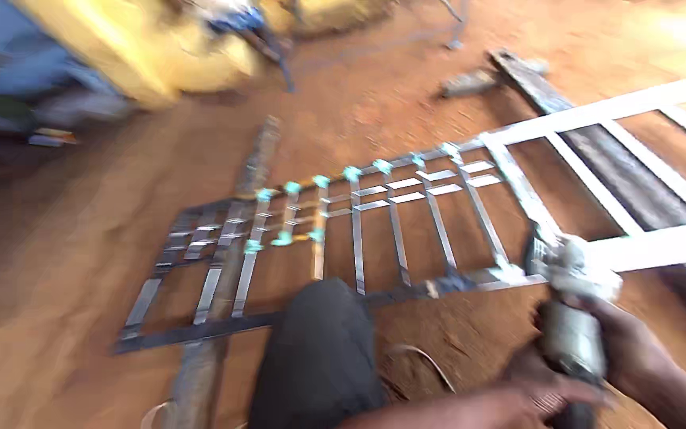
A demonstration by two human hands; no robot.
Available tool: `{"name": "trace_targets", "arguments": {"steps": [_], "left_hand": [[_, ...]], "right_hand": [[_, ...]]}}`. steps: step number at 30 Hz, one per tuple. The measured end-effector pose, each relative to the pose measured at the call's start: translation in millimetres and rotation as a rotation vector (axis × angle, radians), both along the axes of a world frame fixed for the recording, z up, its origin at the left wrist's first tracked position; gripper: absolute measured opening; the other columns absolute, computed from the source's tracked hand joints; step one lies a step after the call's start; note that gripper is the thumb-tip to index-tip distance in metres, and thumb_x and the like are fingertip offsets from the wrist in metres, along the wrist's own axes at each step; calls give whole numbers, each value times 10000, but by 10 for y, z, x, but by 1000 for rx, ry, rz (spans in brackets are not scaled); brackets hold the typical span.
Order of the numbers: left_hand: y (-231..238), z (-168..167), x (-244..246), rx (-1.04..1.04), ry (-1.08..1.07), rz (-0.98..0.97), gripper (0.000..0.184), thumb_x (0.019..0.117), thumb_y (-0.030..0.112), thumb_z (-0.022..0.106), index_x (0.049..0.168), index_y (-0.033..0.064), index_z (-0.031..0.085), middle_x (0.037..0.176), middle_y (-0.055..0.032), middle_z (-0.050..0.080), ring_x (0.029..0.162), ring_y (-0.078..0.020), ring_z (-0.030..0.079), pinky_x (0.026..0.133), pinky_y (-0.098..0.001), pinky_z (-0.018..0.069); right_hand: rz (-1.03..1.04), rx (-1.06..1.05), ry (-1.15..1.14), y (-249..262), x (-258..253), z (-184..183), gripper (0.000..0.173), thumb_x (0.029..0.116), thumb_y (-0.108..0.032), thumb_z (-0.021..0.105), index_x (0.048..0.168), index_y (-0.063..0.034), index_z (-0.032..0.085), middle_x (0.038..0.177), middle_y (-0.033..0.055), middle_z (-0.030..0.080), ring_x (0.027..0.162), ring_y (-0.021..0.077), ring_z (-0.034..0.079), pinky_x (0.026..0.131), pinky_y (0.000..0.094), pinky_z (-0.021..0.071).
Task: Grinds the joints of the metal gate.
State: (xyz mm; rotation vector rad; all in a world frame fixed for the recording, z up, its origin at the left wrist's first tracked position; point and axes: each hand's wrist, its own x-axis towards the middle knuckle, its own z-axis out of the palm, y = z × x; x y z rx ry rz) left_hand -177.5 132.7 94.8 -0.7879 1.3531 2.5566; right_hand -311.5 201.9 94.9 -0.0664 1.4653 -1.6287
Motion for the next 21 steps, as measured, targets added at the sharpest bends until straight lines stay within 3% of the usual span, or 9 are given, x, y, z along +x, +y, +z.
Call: {"name": "trace_targets", "arguments": {"steps": [3,5,9,10,13,21], "left_hand": [[159,-126,27,98,27,-47,706,746,43,816,1358,-36,472,1115,-163,683,986,-217,697,895,-397,598],[216,-159,117,117,-26,-61,779,695,78,854,1358,-16,458,1113,-149,682,990,-207,698,892,-391,599],[132,-267,318,34,-174,-151,857,642,158,883,1384,36,471,1135,-136,686,1030,-234,687,907,-458,580],[87,-290,368,-14,-216,-159,867,631,179,886,1388,45,486,1134,-137,691,1035,-249,687,907,-484,575],[-58,-335,533,-135,-344,-178,877,643,235,891,1398,59,479,1136,-144,686,1046,-281,681,906,-521,567],[-658,-280,824,-313,-574,-321,883,688,309,867,1424,67,445,1182,-147,667,1099,-299,662,925,-531,546]], "right_hand": [[-102,195,59,173,122,33,419,926,-348,565,1204,-35,576,928,158,715,811,262,723,714,436,622],[-101,319,126,262,256,17,478,914,-358,623,1249,-18,583,967,169,727,838,272,730,732,436,623],[-88,513,131,246,541,-13,425,926,-257,672,1239,14,573,963,168,730,861,270,736,775,445,624],[-67,559,134,189,598,-46,454,893,-256,711,1231,15,577,951,159,729,854,260,732,772,441,620],[65,634,120,-11,752,-124,476,872,-258,746,1239,-6,577,972,128,728,886,232,727,797,425,611],[219,659,-25,-526,1030,-234,341,1026,-268,632,1246,-11,585,1036,150,714,916,237,718,792,405,605]]}}
